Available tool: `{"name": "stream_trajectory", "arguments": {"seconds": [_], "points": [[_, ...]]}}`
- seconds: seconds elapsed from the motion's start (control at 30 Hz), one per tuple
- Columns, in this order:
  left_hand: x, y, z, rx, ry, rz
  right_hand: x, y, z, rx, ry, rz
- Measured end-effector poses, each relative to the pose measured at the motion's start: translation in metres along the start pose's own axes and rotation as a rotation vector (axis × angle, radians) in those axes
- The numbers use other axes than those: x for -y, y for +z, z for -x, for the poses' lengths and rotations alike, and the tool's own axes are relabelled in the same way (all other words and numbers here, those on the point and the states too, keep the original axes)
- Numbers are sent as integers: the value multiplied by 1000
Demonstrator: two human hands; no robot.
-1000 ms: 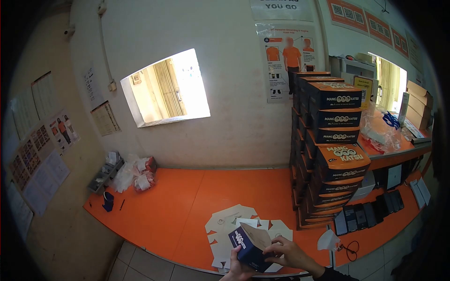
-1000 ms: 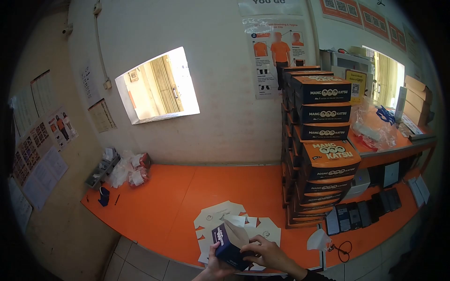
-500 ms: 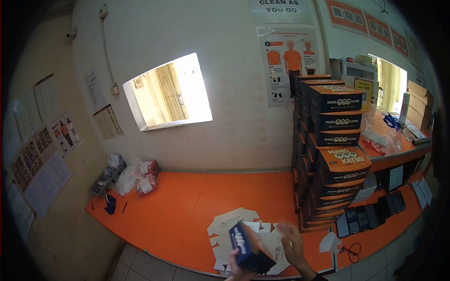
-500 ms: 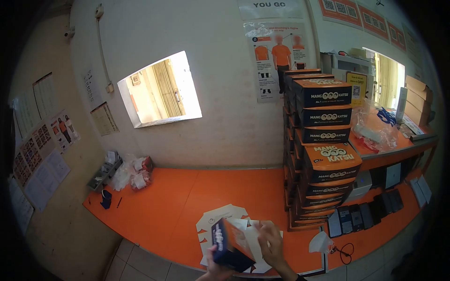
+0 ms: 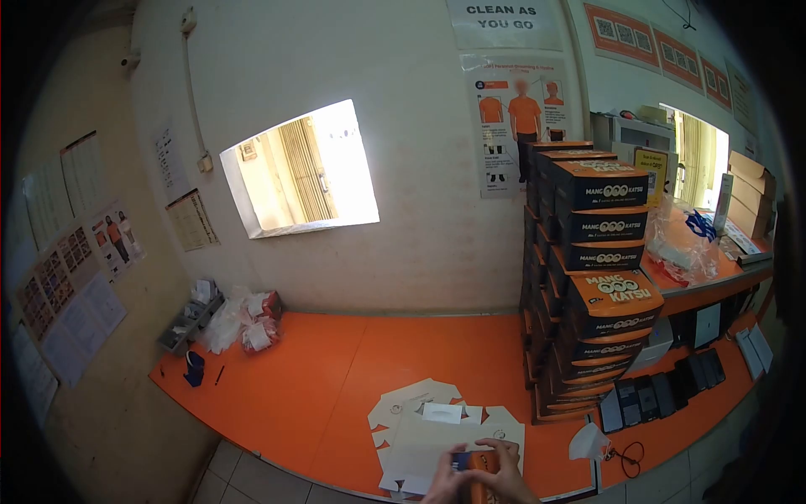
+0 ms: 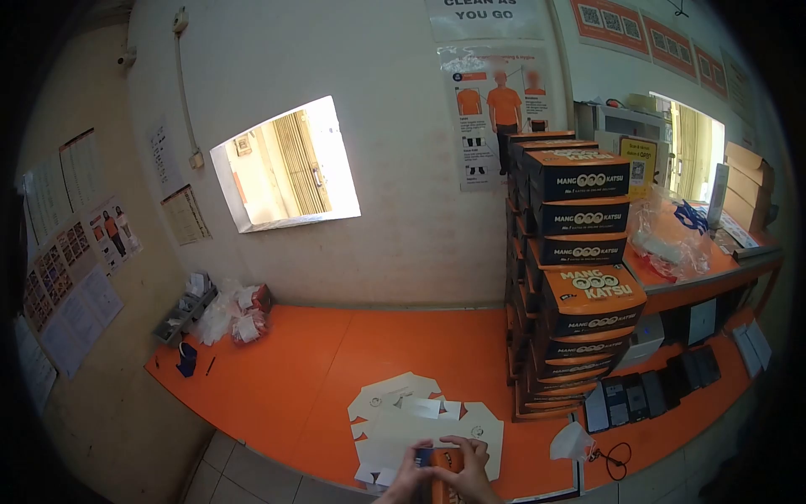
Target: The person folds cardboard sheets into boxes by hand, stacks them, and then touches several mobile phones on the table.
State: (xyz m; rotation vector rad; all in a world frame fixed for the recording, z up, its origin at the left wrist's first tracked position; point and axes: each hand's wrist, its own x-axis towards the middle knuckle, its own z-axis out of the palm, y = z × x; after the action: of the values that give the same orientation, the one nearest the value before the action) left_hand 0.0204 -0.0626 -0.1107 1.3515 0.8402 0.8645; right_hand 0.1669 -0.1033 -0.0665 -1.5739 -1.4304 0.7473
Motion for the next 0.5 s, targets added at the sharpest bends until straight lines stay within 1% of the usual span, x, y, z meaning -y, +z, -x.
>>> {"name": "stream_trajectory", "arguments": {"seconds": [0.1,0.13,0.23,0.27,0.37,0.4,0.47,0.5], "points": [[-12,8,17,70,17,-610,-52,19,8,34,16,-129],[-18,2,23,251,-59,-491,-52,17,16,87,-11,-106],[-46,-2,51,367,-213,-445,-19,-21,44,305,-266,-225],[-39,-3,55,346,-196,-506,-20,-21,40,287,-295,-214],[-38,-11,49,279,4,-561,-28,-10,29,231,-368,-186],[-59,-11,45,355,-298,-521,-30,-5,26,210,-391,-178],[-55,1,43,73,65,-677,-24,-2,23,167,-438,-155],[-53,7,42,-69,248,-744,-14,-7,21,174,-406,-48]]}}
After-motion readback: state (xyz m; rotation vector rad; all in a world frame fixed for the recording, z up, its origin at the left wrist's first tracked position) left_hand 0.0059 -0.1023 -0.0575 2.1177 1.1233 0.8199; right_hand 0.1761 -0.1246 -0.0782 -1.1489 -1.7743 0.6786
